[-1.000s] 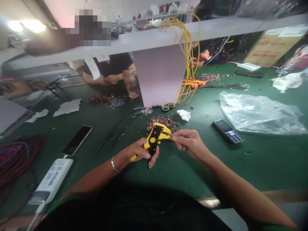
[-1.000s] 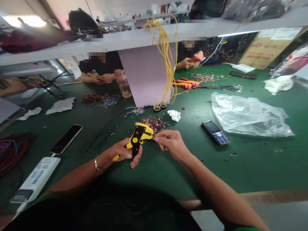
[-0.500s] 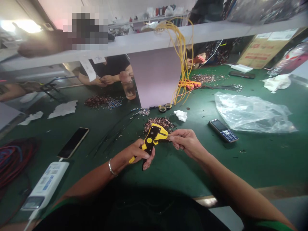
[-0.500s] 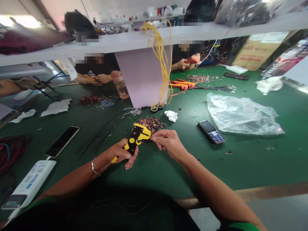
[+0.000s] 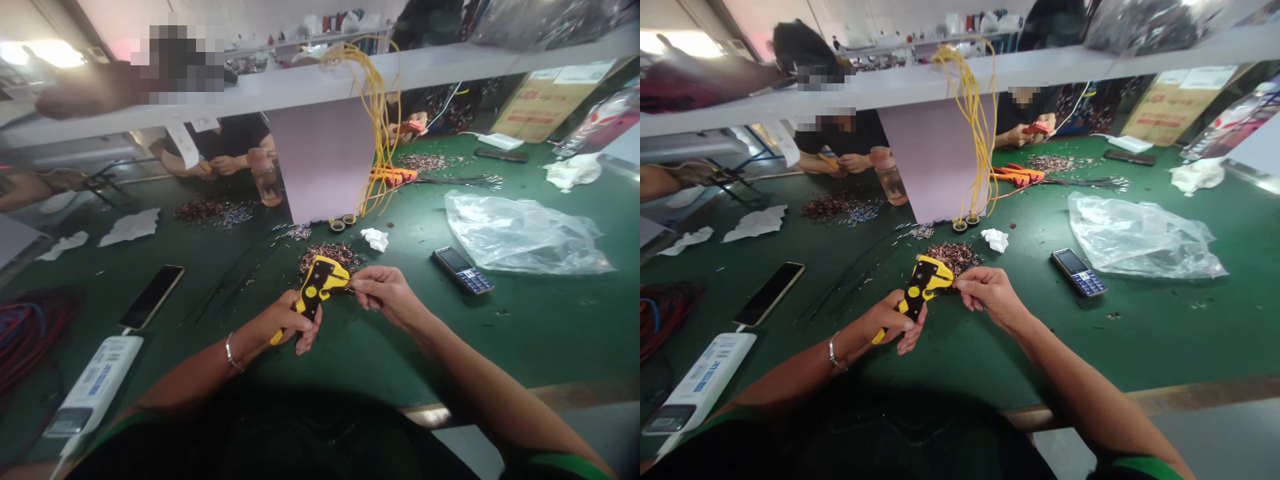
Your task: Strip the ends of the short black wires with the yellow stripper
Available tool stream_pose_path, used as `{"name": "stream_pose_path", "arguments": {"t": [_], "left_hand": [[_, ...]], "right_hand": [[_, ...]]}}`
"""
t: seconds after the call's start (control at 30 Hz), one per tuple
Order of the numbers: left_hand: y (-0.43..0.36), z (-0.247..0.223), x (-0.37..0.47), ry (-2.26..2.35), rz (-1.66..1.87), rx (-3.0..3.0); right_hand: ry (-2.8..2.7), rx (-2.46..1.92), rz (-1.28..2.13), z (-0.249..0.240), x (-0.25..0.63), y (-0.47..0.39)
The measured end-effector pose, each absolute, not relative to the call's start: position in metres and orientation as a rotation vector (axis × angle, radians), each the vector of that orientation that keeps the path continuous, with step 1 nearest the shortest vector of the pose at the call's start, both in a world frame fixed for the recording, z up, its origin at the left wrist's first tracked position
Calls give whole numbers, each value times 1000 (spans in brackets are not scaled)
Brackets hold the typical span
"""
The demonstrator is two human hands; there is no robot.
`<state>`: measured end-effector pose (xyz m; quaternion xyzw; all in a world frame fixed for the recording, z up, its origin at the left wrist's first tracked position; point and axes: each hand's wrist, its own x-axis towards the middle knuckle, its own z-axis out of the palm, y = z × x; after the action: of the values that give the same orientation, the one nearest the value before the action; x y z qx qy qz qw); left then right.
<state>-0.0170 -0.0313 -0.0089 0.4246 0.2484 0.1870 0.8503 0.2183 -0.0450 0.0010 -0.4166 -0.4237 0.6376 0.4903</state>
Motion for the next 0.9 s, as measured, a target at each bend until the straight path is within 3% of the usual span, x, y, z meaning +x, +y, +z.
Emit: {"name": "stream_pose_path", "arguments": {"t": [0.47,0.9], "left_hand": [[-16,-9,-20,402,481,878],[-11,-14,-23,364,532,856]], "right_hand": [[-1008,-1041,1522,-2,216,-44],[-1230,-1247,1282,-1,211,-50]]}}
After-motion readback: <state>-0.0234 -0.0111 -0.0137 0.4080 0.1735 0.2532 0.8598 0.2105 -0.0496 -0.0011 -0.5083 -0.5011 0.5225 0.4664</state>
